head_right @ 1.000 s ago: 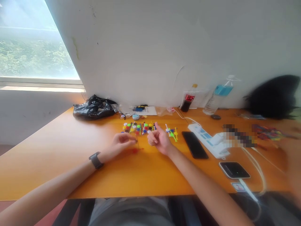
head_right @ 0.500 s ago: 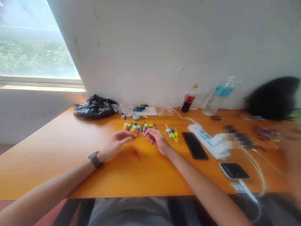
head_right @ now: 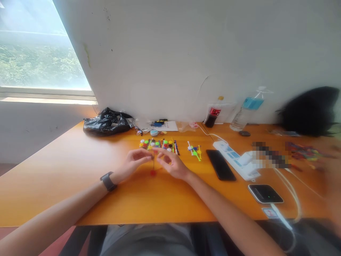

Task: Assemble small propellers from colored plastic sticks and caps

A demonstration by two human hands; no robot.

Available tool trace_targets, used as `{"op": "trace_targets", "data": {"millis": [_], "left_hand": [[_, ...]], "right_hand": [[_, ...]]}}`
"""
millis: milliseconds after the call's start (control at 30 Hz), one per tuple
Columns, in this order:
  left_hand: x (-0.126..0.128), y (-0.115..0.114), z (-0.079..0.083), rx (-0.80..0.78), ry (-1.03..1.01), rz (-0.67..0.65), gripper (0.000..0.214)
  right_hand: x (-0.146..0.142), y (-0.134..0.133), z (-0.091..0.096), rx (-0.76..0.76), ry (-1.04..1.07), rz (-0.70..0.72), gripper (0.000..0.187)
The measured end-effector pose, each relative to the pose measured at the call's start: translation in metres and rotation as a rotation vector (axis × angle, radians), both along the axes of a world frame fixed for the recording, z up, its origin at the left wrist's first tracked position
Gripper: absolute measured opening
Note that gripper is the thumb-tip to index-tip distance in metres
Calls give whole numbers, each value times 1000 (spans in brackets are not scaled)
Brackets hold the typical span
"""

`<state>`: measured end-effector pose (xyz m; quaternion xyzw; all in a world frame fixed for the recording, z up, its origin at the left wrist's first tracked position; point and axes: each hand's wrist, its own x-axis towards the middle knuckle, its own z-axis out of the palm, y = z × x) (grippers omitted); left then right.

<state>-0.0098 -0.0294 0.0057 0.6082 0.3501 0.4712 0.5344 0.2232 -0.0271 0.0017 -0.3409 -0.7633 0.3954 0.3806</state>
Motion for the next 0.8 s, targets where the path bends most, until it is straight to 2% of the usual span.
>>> {"op": "trace_targets", "data": {"millis": [133, 300, 500, 633, 800], "left_hand": [[0, -3, 4, -3, -2, -46, 29], [1, -4, 7, 13, 25, -55, 29], [1, -4, 7, 9, 11, -53, 30], [2, -4, 9, 22, 6, -50, 32], [2, -3, 9, 32, -57, -97, 34]], "right_hand": [[-3, 0, -1, 67, -51, -3, 39], [-3, 1, 0, 75, -67, -58, 31], [-3, 0, 0, 55, -70, -90, 32], [-2, 0, -1, -11, -54, -93, 35], [-1, -1, 0, -38, -32, -90, 39]]}}
